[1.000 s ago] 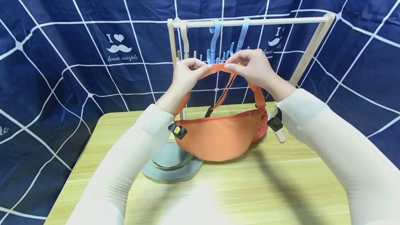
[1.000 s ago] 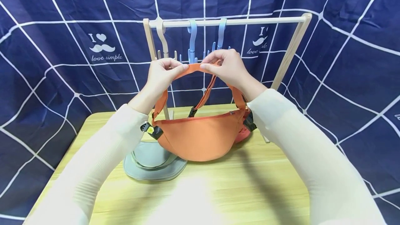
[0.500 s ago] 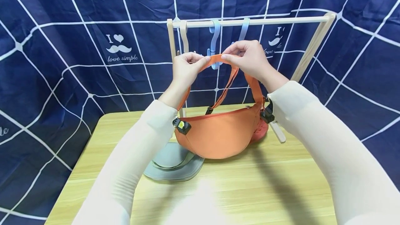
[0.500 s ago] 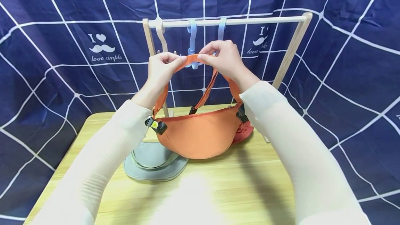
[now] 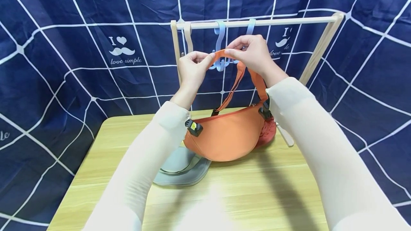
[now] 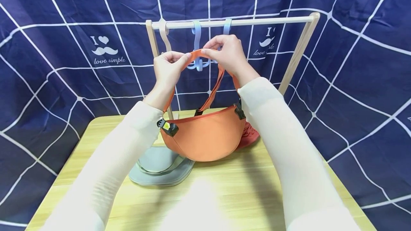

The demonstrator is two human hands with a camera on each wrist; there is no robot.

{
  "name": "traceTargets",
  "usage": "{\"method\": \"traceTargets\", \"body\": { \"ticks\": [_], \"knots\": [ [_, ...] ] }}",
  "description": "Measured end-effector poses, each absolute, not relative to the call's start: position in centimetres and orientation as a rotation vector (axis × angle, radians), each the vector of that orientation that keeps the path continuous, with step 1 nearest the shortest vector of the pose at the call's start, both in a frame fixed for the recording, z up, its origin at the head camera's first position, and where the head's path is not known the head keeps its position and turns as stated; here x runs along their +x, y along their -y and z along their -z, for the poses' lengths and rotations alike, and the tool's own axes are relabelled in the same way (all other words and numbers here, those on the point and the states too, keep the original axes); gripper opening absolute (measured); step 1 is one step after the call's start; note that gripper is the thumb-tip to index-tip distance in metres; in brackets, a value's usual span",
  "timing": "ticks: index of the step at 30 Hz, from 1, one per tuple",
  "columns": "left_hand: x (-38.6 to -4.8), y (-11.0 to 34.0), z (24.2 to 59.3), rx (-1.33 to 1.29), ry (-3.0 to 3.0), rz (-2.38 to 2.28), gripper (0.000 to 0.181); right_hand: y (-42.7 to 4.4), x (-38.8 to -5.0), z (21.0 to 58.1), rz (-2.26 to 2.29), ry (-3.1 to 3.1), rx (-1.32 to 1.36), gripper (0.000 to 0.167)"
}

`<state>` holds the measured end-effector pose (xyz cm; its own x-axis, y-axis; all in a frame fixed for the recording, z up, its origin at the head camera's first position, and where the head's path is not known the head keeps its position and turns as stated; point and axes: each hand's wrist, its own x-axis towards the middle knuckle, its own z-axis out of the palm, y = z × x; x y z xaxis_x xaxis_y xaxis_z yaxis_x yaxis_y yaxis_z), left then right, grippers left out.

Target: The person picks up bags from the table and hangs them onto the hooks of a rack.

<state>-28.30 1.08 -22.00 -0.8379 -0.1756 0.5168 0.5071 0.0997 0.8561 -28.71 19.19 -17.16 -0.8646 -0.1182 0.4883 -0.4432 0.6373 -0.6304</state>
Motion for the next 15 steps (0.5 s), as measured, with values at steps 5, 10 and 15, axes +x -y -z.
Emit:
{"method": "traceTargets", "body": {
  "ticks": [5, 10, 15],
  "knots": [
    [-28.4, -1.3, 22.2, -0.287, 1.863, 1.745, 0.02, -19.0, -29.1, 17.0, -1.11, 2.47, 0.415, 0.031],
    [-28.4, -1.7, 22.6, -0.278, 1.843, 1.711, 0.018, -18.9, -29.5, 17.1, -1.097, 2.47, 0.395, 0.03],
    [-28.6, -1.8, 22.9, -0.271, 1.827, 1.674, 0.018, -18.8, -29.9, 17.3, -1.086, 2.49, 0.357, 0.031]
  ]
}}
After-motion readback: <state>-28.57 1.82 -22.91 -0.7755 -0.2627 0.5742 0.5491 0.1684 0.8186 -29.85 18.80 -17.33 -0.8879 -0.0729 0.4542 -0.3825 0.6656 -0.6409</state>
